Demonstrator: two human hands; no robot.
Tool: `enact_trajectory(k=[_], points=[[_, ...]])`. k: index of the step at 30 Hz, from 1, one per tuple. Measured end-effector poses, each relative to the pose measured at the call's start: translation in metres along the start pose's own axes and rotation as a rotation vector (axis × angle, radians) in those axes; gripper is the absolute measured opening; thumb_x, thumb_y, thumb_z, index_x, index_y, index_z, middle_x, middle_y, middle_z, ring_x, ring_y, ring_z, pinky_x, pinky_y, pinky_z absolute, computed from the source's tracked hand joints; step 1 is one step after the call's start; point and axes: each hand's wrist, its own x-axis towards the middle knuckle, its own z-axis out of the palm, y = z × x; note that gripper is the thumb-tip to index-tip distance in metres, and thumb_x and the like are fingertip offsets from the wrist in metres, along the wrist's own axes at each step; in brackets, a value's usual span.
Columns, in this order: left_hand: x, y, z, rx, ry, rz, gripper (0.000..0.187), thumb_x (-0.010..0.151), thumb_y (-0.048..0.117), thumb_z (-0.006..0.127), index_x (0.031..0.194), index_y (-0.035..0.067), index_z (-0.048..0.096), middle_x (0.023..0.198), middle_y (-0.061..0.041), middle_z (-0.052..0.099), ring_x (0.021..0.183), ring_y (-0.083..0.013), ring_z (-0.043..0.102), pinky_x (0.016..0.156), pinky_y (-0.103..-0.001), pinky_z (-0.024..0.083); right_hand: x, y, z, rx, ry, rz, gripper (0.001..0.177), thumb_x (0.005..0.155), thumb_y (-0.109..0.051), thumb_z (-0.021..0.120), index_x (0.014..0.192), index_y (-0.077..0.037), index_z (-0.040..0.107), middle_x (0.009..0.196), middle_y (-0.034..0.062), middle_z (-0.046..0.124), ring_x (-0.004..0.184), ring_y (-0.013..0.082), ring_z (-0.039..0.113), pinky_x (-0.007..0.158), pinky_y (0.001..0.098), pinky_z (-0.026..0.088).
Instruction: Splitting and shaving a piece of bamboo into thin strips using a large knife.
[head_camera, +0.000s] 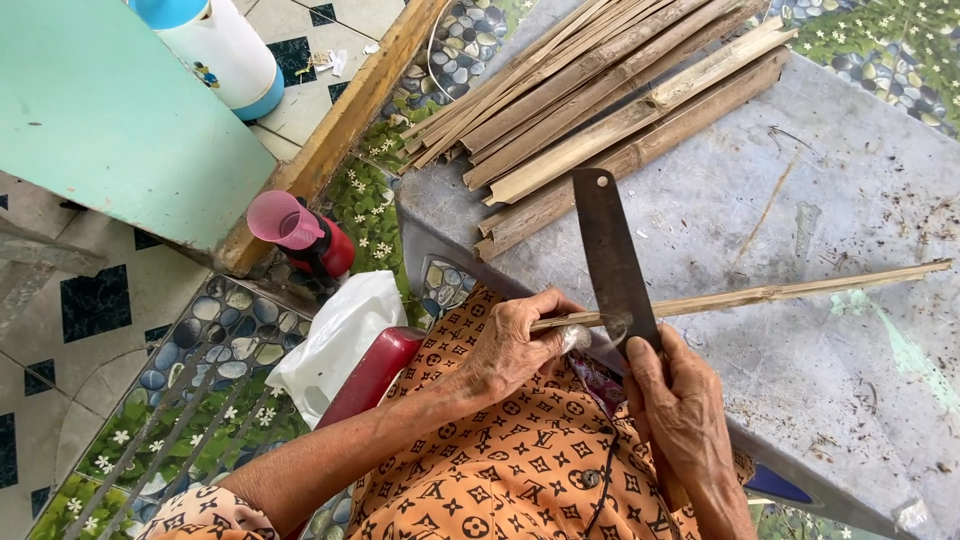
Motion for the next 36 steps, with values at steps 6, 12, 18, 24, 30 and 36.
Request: enact_trajectory(k=[6,12,18,24,30,36], points=[[0.001,-0.005,0.001,-0.004,0.015,0.004,0.017,0.095,-0.001,0.06,0.11,0.004,0.068,0.079,-0.008,0.071,0.049,-0.0107,0.061,0.046,-0.023,0.056,0.003,0.004,0.0,-0.013,-0.017,-0.009,0.032,0.103,-0.03,0.051,0.121,-0.01,0.067,0.056,0.0062,0.062,0.034,0.015,0.052,0.029,0.028,0.047],[0.003,-0.02,0.004,0.055,0.055,0.047,0.015,0.095,-0.002,0.065,0.105,0.009,0.068,0.08,-0.003,0.071,0.053,-0.0097,0.064,0.052,-0.023,0.058,0.007,0.013,0.005,-0.027,-0.062,-0.038,0.03,0.104,-0.031,0.05,0.116,-0.008,0.065,0.058,0.0053,0.064,0.035,0.0144,0.055,0.027,0.0266,0.049],[0.003,-0.02,0.004,0.075,0.038,0.106,0.011,0.097,0.006,0.07,0.107,0.009,0.066,0.084,-0.004,0.073,0.056,-0.0104,0.065,0.056,-0.024,0.059,0.007,0.006,0.008,-0.039,-0.076,-0.074,0.037,0.103,-0.033,0.049,0.122,-0.007,0.067,0.059,0.0057,0.065,0.035,0.0144,0.057,0.028,0.0264,0.051],[0.007,-0.025,0.007,0.087,0.035,0.107,0.033,0.096,0.015,0.069,0.129,0.009,0.066,0.126,-0.01,0.074,0.109,-0.0228,0.076,0.093,-0.039,0.063,0.008,0.003,0.011,-0.045,-0.084,-0.049,0.039,0.102,-0.032,0.05,0.131,-0.011,0.066,0.058,0.0056,0.064,0.036,0.0151,0.057,0.029,0.0266,0.051],[0.01,-0.036,0.003,0.225,0.038,0.149,0.027,0.094,0.035,0.069,0.109,0.012,0.07,0.092,-0.002,0.075,0.071,-0.0125,0.066,0.06,-0.029,0.053,0.005,-0.014,-0.015,0.03,0.022,0.084,0.03,0.107,-0.03,0.052,0.095,-0.005,0.063,0.051,0.0065,0.051,0.035,0.016,0.042,0.035,0.0337,0.038],[0.006,-0.046,0.003,0.334,0.024,0.111,0.018,0.095,0.015,0.074,0.113,0.013,0.068,0.068,-0.001,0.074,0.041,-0.0068,0.067,0.031,-0.017,0.056,0.006,0.029,-0.092,-0.158,0.217,0.175,0.028,0.109,-0.028,0.053,0.104,-0.004,0.066,0.058,0.0093,0.058,0.042,0.0187,0.049,0.038,0.0343,0.041]])
